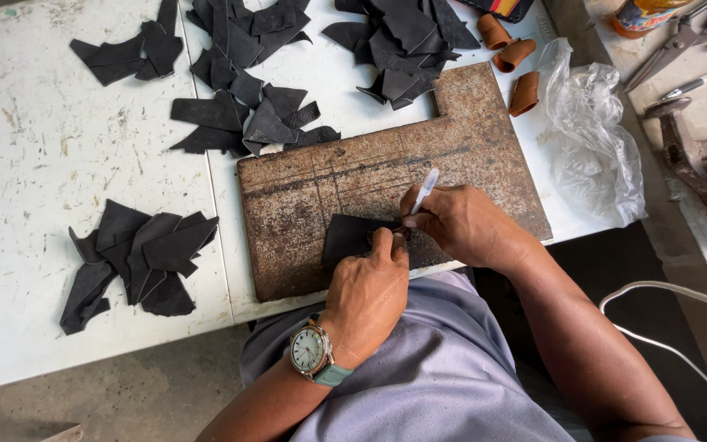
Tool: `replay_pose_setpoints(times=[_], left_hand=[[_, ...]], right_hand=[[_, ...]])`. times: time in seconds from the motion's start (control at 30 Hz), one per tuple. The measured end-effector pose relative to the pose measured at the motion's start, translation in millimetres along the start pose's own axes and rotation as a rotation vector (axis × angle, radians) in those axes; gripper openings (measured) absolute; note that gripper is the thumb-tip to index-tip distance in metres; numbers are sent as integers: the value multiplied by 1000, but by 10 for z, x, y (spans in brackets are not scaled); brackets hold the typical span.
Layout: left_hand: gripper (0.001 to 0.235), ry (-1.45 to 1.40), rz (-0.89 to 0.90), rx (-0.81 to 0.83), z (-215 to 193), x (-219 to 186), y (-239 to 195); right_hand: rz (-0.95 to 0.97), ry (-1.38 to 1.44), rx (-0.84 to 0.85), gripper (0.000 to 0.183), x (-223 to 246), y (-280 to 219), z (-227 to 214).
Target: The person repeatedly places small black leather pieces on a worn wooden board and uses a white marker to draw lines or marks on them. The marked pieces are set aside on the table. The person handles the leather pieces one at a time throughout the clip.
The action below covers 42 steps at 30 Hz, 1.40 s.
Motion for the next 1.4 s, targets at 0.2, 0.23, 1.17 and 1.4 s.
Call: replay_pose_setpoints(times=[0.2, 0.23, 1.17, 1.4], left_hand=[[22, -115, 59, 9, 11, 261, 76], [16, -170, 121, -24, -6, 412, 111], [37, -620, -41, 432, 166, 916, 679], [35, -606, -30, 466, 158, 928, 706]], right_hand=[[-1, 96, -28, 13, 20, -122, -41], [-16, 130, -65, 14, 41, -146, -31], [44, 19, -108, 13, 162, -235, 115], [22, 163, -165, 14, 165, -245, 238]])
Point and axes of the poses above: each hand's wrist, its own y-axis towards the middle knuckle, its own z-axis out of the palm, x = y × z, the point moved 1 cm from there along y, towards the middle knuckle, and after that the axes turned 12 degrees about -x, right-handed, at the moved point
